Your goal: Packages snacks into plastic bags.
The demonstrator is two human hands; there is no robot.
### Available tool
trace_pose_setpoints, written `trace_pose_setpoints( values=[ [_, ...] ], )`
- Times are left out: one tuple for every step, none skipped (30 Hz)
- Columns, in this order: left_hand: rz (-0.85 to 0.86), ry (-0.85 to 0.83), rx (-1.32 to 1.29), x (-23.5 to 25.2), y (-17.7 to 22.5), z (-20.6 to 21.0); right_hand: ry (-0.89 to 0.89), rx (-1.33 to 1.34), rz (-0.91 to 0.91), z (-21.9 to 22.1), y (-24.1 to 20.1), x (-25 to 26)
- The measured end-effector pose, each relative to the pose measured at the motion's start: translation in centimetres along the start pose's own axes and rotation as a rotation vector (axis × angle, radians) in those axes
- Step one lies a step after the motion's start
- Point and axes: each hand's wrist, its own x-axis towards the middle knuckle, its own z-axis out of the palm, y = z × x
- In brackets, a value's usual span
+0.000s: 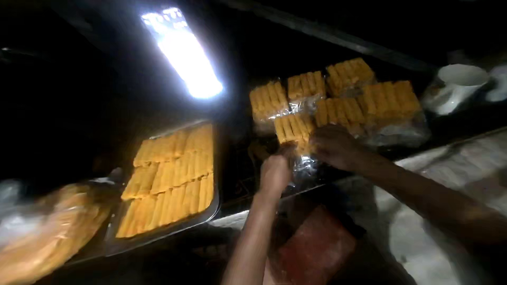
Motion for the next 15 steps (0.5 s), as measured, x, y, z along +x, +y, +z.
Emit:
trace_pose_setpoints(
  values=[
    [0.052, 0.029, -0.008, -0.5, -0.5, 0.3, 0.092, -0.030, -0.078, 0.7, -0.2, -1.5],
    [0.098, 0.085, -0.027, -1.1, -1.1, 0.4, 0.176, -0.034, -0.165, 1.5, -0.6, -3.3],
    [0.143, 0.156, -0.052, -1.9, -1.8, 0.4, 0.191, 0.000, -0.237, 2.4, -0.9, -5.4],
    [0.168, 0.209, -0.092, -2.9, -2.5, 0.1, 0.084, 0.055, -0.269, 3.3, -1.2, -7.8],
    [0.173, 0.243, -0.144, -4.2, -3.0, -0.4, -0.174, 0.144, -0.231, 3.8, -1.6, -9.8],
    [0.165, 0.264, -0.216, -5.7, -3.4, -1.0, -0.508, 0.248, -0.112, 4.0, -1.6, -10.5],
    [0.146, 0.258, -0.313, -7.5, -3.6, -1.6, -0.772, 0.330, 0.078, 4.7, -0.8, -10.8],
    [0.122, 0.229, -0.425, -9.4, -3.7, -2.2, -0.843, 0.407, 0.282, 6.2, 1.1, -11.3],
    [0.089, 0.177, -0.537, -11.5, -3.8, -2.6, -0.705, 0.468, 0.504, 8.5, 3.9, -12.8],
    [0.048, 0.111, -0.645, -13.4, -4.1, -2.7, -0.472, 0.472, 0.695, 10.8, 6.5, -14.5],
    [-0.003, 0.036, -0.738, -15.1, -4.5, -2.7, -0.251, 0.412, 0.857, 12.7, 8.4, -15.5],
    [-0.049, -0.017, -0.802, -16.4, -5.0, -2.2, -0.137, 0.345, 0.959, 13.6, 9.4, -15.6],
    [-0.103, -0.050, -0.859, -17.4, -5.3, -1.5, -0.151, 0.327, 1.054, 13.7, 9.3, -15.0],
    [-0.169, -0.063, -0.897, -18.1, -5.6, -0.7, -0.190, 0.361, 1.124, 13.4, 8.1, -14.0],
    [-0.241, -0.056, -0.935, -18.5, -5.4, 0.1, -0.214, 0.447, 1.182, 13.0, 6.0, -12.4]
  ],
)
